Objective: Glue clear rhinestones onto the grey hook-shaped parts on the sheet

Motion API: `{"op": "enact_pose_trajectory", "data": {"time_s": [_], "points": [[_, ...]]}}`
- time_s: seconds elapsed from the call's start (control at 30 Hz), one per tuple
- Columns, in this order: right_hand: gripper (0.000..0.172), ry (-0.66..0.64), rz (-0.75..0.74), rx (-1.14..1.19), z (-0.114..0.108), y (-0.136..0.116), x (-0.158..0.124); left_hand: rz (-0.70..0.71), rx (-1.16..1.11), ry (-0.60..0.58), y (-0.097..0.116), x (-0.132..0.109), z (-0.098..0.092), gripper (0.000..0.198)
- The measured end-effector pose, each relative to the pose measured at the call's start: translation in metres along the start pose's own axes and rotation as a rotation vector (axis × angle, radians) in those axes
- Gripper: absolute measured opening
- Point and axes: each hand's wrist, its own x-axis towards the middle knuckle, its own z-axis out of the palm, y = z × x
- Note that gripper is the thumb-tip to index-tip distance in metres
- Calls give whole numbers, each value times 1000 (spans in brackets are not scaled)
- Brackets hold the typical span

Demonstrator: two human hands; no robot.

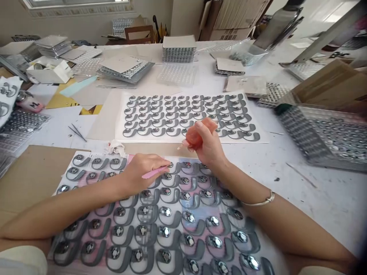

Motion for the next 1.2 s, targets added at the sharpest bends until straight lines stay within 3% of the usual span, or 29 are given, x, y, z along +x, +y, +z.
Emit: {"op": "enact_pose_trajectory", "data": {"time_s": [0.17, 0.53, 0.77, 0.97, 1.2], "points": [[41, 2, -242, -160, 6, 5, -13, 163, 154, 40, 0, -7, 5, 11], [31, -50, -431, -393, 8, 17, -27, 276, 412, 91, -1, -16, 18, 18], [30, -59, -460, -508, 4, 20, -28, 305, 510, -40, 2, -19, 21, 21], [28, -143, -578, -551, 4, 23, -28, 339, 571, -14, 4, -20, 24, 19], [26, -156, -523, -586, 4, 26, -28, 350, 607, -57, 3, -21, 26, 17]]}}
